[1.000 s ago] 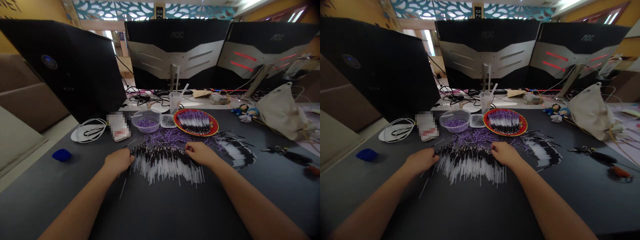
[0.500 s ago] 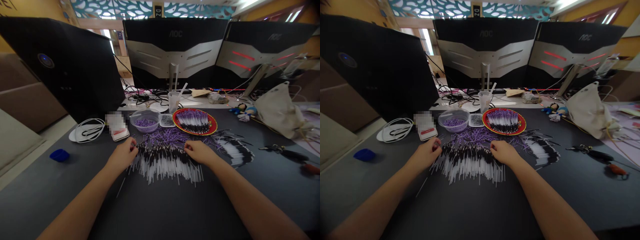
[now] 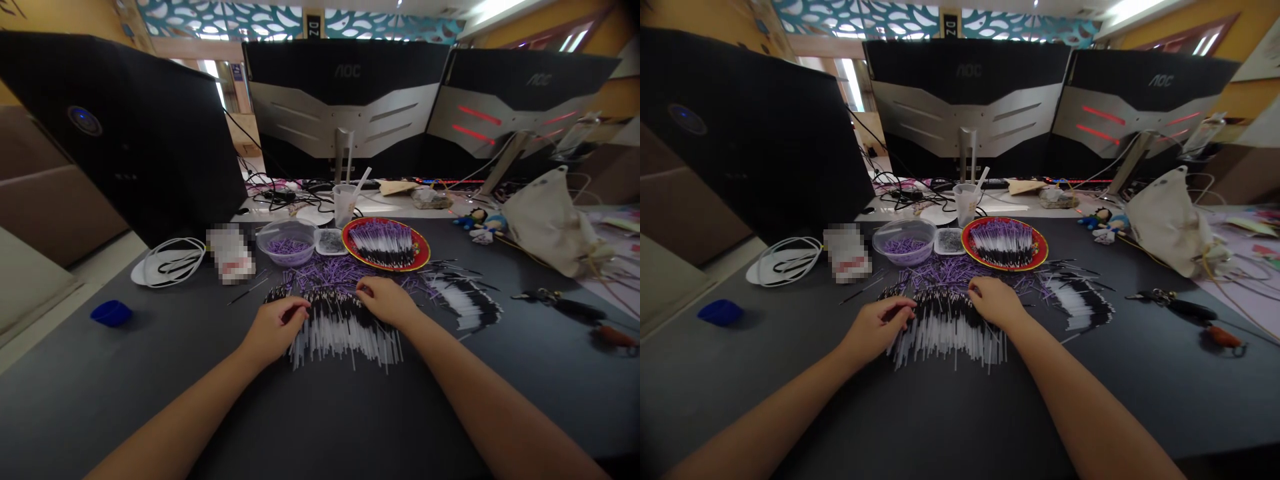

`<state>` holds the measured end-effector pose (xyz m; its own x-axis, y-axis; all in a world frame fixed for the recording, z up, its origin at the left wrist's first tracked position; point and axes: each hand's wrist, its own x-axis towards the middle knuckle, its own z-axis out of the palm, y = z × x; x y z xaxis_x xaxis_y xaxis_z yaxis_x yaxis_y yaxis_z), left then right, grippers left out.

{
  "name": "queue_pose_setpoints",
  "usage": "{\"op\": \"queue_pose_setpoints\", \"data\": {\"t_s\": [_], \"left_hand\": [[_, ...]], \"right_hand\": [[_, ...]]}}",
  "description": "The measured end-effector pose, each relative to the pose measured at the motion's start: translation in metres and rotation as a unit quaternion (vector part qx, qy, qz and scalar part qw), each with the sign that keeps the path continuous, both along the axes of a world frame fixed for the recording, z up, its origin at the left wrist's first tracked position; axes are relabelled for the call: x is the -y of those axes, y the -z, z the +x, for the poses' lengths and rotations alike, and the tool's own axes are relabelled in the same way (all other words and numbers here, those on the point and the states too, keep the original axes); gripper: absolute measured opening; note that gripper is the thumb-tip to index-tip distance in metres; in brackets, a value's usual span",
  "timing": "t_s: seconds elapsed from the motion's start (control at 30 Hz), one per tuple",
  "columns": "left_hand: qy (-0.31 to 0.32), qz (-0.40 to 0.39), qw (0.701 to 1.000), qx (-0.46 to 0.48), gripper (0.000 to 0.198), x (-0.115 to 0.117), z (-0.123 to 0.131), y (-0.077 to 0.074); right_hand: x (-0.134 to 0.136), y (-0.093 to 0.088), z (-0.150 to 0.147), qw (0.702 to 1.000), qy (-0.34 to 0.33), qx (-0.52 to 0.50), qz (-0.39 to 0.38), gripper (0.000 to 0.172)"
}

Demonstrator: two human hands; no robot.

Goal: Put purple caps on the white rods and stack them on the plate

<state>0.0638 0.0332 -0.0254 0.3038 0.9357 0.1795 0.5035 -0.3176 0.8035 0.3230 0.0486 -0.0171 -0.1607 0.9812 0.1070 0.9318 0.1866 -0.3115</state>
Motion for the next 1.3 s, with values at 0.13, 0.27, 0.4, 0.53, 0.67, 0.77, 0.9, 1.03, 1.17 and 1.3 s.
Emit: {"op": "queue_pose_setpoints", "data": {"t_s": [0.13, 0.27, 0.4, 0.53, 0.67, 0.77, 0.9, 1.03, 1.17, 1.3], "left_hand": [[0.005, 0.017, 1.000, 0.004, 0.024, 0.008, 0.006, -0.006], [0.012, 0.075, 0.997, -0.018, 0.024, 0.013, 0.008, -0.009], [0.057, 0.166, 0.984, -0.035, 0.024, 0.013, 0.007, -0.004], [0.073, 0.204, 0.975, -0.037, 0.024, 0.012, 0.004, 0.002], [0.060, 0.178, 0.982, -0.032, 0.023, 0.012, 0.008, -0.004], [0.039, 0.118, 0.992, -0.024, 0.022, 0.010, 0.018, -0.013], [0.046, 0.044, 0.997, 0.036, 0.025, 0.003, 0.032, -0.020], [0.016, 0.104, 0.992, 0.068, 0.023, 0.000, 0.034, -0.014], [0.062, 0.164, 0.984, -0.023, 0.019, 0.003, 0.027, -0.007], [0.083, 0.221, 0.970, -0.054, 0.020, 0.004, 0.024, -0.005]], "right_hand": [[-0.005, 0.005, -0.009, 1.000, -0.015, -0.002, -0.001, 0.016], [-0.008, 0.009, -0.010, 1.000, -0.017, -0.003, 0.001, 0.017], [-0.003, 0.008, -0.011, 1.000, -0.015, -0.002, 0.014, 0.016], [0.005, 0.002, -0.010, 0.998, -0.041, -0.006, 0.046, 0.012], [0.012, -0.004, -0.006, 0.996, -0.068, -0.033, 0.045, 0.013], [0.015, -0.009, -0.003, 0.991, -0.077, -0.096, 0.049, 0.021], [0.021, -0.013, -0.007, 0.973, -0.098, -0.200, 0.067, 0.026], [0.031, -0.016, -0.016, 0.955, -0.077, -0.285, -0.009, 0.024], [0.039, -0.020, -0.025, 0.928, -0.069, -0.363, -0.041, 0.014], [0.042, -0.024, -0.032, 0.864, -0.056, -0.492, -0.088, 0.015]]}}
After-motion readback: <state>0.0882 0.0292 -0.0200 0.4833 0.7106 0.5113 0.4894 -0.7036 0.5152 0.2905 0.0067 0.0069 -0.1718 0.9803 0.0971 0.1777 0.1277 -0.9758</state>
